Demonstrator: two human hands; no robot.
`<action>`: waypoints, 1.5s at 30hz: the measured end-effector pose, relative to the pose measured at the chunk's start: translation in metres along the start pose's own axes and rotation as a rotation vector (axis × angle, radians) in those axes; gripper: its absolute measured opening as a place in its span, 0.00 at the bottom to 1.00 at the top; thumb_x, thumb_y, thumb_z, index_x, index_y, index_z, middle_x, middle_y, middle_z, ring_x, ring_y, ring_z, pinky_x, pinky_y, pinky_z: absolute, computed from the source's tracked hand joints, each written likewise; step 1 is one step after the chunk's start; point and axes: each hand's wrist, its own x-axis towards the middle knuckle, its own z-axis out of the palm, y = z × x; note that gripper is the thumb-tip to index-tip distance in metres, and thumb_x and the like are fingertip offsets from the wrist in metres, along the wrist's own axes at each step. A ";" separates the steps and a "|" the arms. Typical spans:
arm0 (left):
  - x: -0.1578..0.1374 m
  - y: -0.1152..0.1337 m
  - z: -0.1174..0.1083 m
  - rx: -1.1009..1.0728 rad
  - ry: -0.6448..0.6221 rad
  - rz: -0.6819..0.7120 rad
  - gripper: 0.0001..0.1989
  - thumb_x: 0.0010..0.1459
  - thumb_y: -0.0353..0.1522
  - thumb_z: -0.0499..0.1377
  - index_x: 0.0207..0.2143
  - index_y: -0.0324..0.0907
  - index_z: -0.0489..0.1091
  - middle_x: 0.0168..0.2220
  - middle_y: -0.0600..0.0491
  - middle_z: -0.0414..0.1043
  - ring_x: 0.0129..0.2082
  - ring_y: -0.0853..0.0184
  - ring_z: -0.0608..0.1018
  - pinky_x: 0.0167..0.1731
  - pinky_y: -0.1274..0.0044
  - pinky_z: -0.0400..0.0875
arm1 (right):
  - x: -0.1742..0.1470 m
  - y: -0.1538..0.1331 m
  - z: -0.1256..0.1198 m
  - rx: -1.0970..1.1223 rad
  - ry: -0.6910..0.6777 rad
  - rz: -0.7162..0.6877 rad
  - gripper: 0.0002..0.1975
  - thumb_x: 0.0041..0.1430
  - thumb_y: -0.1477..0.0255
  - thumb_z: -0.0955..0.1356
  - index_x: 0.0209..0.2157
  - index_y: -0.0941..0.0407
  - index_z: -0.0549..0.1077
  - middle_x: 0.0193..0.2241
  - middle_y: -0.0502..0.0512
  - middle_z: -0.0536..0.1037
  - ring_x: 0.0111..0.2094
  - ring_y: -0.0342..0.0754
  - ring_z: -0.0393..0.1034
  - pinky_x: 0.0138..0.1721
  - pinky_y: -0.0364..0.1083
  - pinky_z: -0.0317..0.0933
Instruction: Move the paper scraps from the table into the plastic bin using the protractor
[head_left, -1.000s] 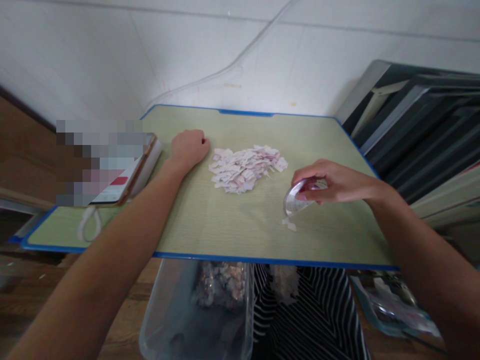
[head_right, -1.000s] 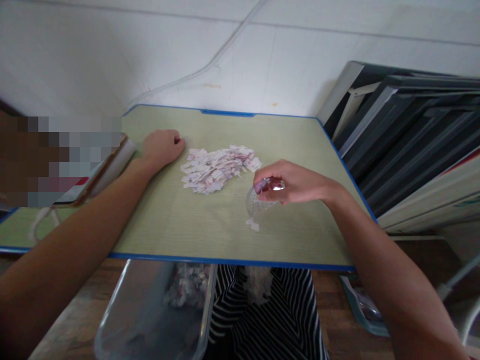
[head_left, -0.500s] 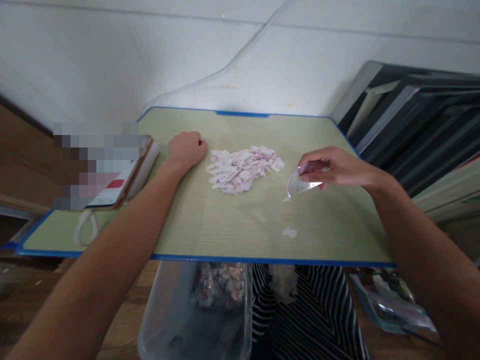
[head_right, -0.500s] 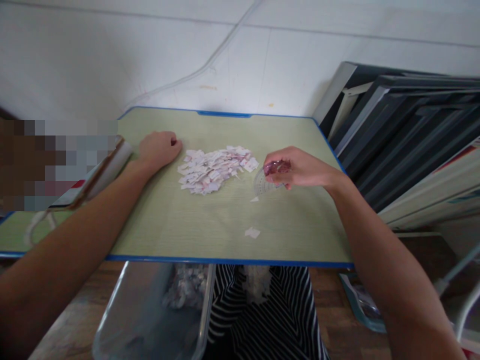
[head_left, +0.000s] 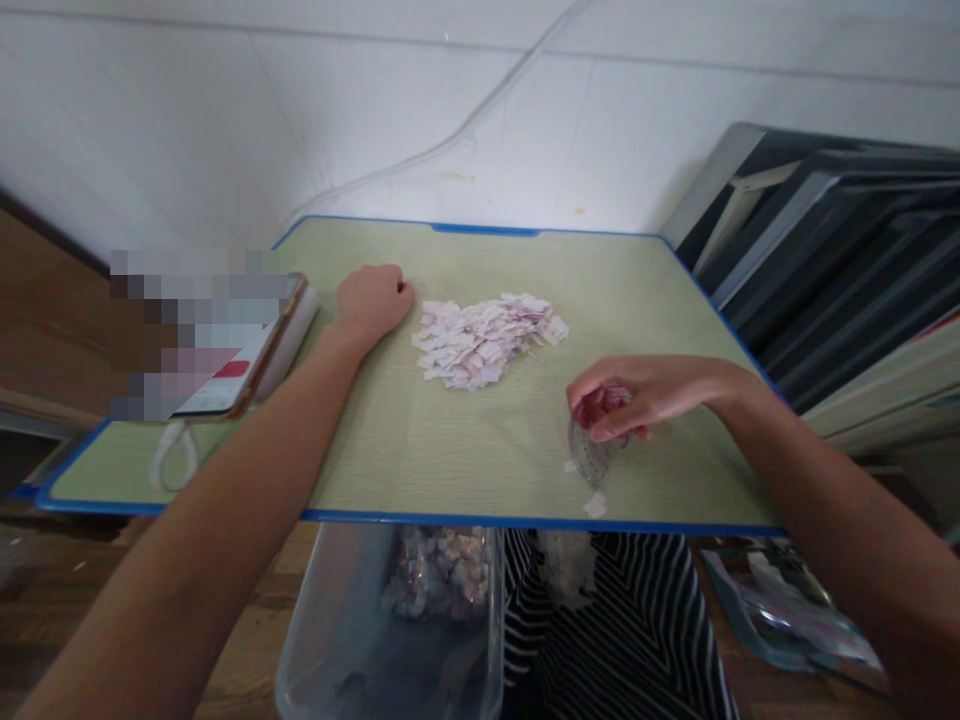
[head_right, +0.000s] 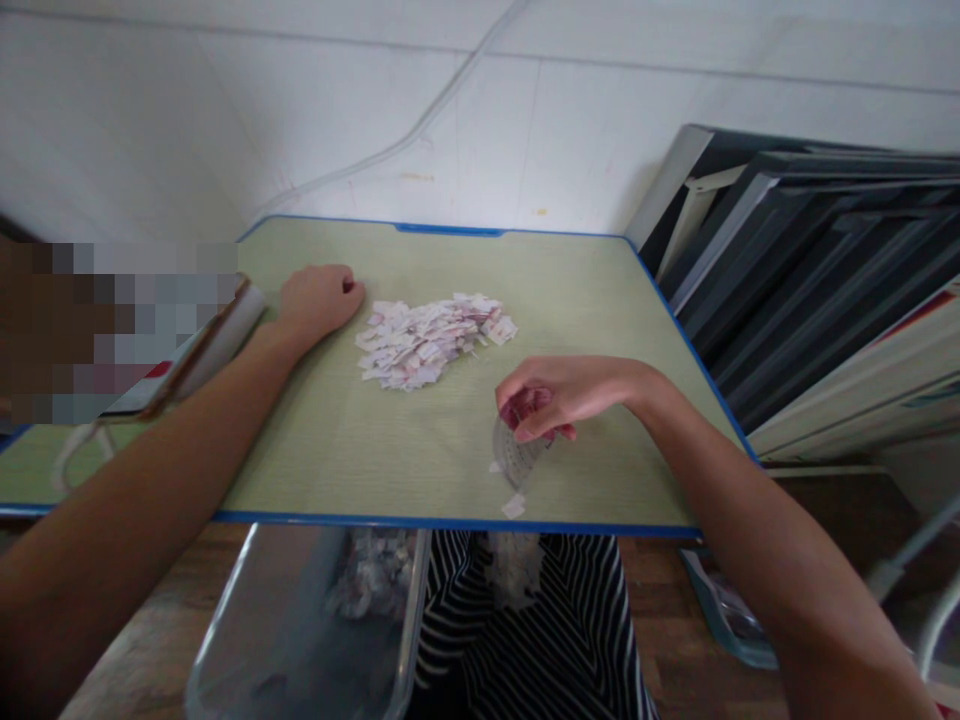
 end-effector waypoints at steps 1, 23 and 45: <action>0.000 0.000 0.000 0.002 0.000 0.001 0.23 0.62 0.37 0.46 0.50 0.41 0.75 0.49 0.40 0.77 0.49 0.51 0.77 0.45 0.65 0.70 | 0.000 -0.001 0.001 0.008 -0.023 0.002 0.11 0.57 0.66 0.72 0.30 0.59 0.72 0.20 0.46 0.71 0.19 0.38 0.66 0.16 0.36 0.62; 0.001 0.000 0.001 0.054 0.002 0.019 0.24 0.62 0.37 0.44 0.50 0.40 0.75 0.48 0.40 0.78 0.49 0.52 0.77 0.44 0.67 0.71 | 0.008 -0.002 0.008 0.101 -0.095 0.000 0.15 0.56 0.63 0.73 0.29 0.60 0.69 0.21 0.46 0.70 0.20 0.37 0.65 0.19 0.36 0.61; 0.001 0.001 -0.001 0.035 -0.002 0.018 0.23 0.62 0.36 0.46 0.49 0.39 0.75 0.49 0.39 0.78 0.49 0.52 0.77 0.45 0.66 0.71 | -0.006 -0.003 0.002 0.018 -0.223 0.043 0.19 0.55 0.57 0.73 0.29 0.59 0.69 0.20 0.46 0.70 0.20 0.38 0.65 0.19 0.37 0.58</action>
